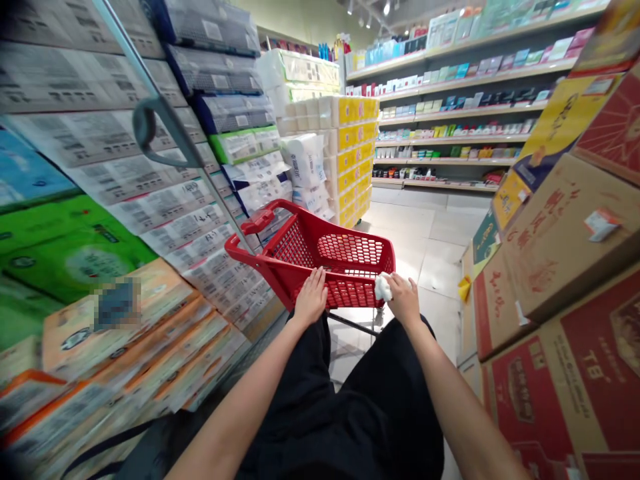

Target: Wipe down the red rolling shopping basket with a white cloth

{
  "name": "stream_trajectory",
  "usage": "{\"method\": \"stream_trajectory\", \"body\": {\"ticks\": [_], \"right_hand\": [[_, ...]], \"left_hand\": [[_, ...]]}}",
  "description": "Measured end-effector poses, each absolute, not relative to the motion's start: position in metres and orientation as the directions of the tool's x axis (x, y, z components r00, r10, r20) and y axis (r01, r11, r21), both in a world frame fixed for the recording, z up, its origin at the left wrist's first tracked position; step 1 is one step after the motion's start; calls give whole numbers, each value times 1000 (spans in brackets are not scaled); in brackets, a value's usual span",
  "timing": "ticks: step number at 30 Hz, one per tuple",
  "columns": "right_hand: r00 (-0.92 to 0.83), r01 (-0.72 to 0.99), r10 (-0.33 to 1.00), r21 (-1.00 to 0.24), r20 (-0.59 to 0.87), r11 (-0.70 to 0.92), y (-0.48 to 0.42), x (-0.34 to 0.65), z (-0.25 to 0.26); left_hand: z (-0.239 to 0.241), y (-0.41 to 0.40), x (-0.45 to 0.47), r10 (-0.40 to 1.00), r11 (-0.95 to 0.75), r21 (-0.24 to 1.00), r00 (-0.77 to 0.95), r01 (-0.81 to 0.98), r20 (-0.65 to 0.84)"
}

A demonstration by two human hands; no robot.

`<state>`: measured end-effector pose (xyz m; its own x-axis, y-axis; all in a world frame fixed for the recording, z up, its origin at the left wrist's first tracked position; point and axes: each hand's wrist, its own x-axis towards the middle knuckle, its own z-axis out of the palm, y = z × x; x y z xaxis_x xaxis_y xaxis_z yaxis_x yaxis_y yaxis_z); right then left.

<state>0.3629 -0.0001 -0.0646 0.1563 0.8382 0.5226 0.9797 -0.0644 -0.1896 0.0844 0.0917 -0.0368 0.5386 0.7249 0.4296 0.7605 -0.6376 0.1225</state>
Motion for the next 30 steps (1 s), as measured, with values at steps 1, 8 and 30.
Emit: {"method": "stream_trajectory", "body": {"ticks": [1, 8, 30], "right_hand": [[146, 981, 835, -189, 531, -51, -4, 361, -65], [74, 986, 808, -162, 584, 27, -34, 352, -71], [255, 929, 638, -366, 727, 46, -77, 290, -105]], "left_hand": [[-37, 91, 82, 724, -639, 121, 541, 759, 428], [-37, 88, 72, 695, -673, 123, 566, 729, 443], [-32, 130, 131, 637, -729, 157, 575, 666, 514]]}}
